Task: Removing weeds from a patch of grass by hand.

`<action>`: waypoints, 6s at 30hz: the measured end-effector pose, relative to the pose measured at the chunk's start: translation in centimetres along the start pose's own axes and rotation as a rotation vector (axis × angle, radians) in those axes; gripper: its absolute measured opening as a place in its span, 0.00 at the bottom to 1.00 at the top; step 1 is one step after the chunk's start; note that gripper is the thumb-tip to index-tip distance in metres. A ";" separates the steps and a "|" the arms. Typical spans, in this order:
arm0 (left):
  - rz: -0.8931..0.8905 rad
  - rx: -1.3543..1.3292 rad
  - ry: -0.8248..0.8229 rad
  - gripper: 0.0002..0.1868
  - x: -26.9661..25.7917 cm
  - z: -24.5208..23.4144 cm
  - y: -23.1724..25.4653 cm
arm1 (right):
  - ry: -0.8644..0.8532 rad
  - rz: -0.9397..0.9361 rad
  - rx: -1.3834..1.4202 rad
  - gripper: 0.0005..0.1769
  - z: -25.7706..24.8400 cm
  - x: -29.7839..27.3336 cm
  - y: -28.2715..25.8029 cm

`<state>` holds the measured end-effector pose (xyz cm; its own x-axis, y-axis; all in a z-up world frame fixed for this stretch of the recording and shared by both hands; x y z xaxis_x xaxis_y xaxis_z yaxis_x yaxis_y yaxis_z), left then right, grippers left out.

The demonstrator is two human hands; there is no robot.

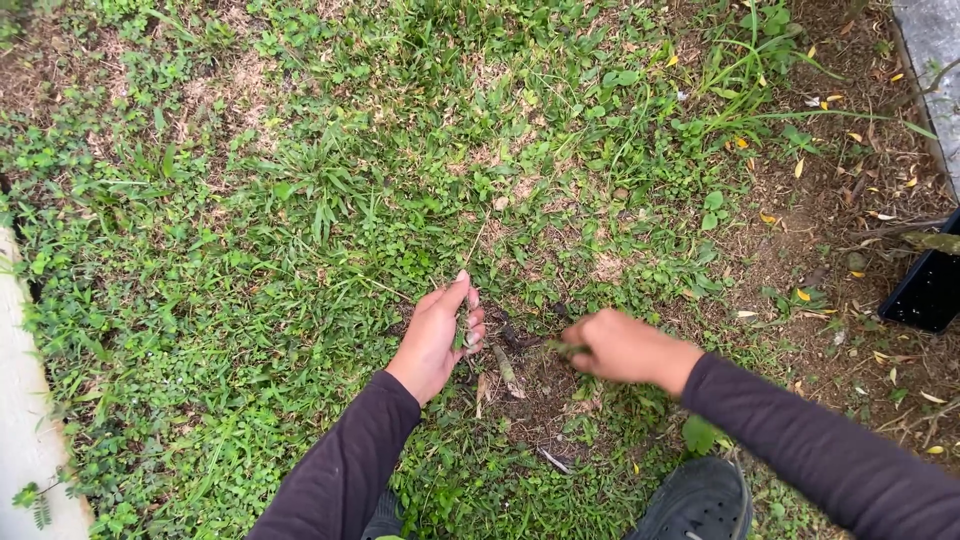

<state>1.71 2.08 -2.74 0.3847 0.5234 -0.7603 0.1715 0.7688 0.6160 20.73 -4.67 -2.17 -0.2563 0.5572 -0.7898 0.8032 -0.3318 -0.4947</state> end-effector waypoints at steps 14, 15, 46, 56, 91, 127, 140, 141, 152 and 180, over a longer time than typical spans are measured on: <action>0.095 0.264 -0.040 0.18 -2.9 4.4 8.4 | 0.174 0.109 -0.064 0.22 -6.8 -1.8 7.0; 0.091 0.278 -0.059 0.18 -2.5 5.1 8.3 | 0.215 0.116 -0.026 0.22 -6.3 -1.5 7.8; -0.033 -0.311 -0.180 0.16 5.3 16.4 -4.3 | 0.227 0.307 0.138 0.17 -1.5 -1.5 16.4; -0.048 -0.294 -0.163 0.17 5.8 16.1 -5.4 | 0.443 0.278 0.263 0.21 -6.1 -4.2 13.2; -0.073 -0.301 -0.105 0.18 6.4 16.3 -7.2 | 0.499 0.082 -0.067 0.15 -2.7 1.7 14.8; -0.113 -0.456 -0.117 0.18 6.8 19.3 -6.9 | 0.765 0.115 -0.079 0.09 -12.4 1.0 21.0; -0.086 -0.624 -0.173 0.18 5.7 21.2 -6.0 | 0.625 0.257 -0.103 0.23 -15.0 0.7 20.9; -0.085 -0.633 -0.168 0.18 5.5 21.3 -5.9 | 0.588 0.291 -0.231 0.25 -14.8 1.6 20.9; -0.037 -0.631 -0.128 0.17 4.1 20.7 -4.9 | 0.794 0.110 0.018 0.07 -16.3 -0.9 21.2; -0.176 -0.675 -0.162 0.19 0.2 25.6 -9.0 | 0.765 0.036 -0.491 0.12 -15.2 5.7 18.4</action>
<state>23.48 -14.20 -3.16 0.5415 0.3500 -0.7644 -0.3348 0.9238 0.1858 42.23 4.01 -10.23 0.0593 0.9641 -0.2587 0.9875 -0.0945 -0.1261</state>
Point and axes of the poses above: each hand's wrist, its own x-axis towards the middle knuckle, its own z-axis out of the palm, y = z × x, the point moved 4 cm from there along x, towards the middle knuckle, and after that the axes turned 9 degrees about x, right-handed, at the moved point
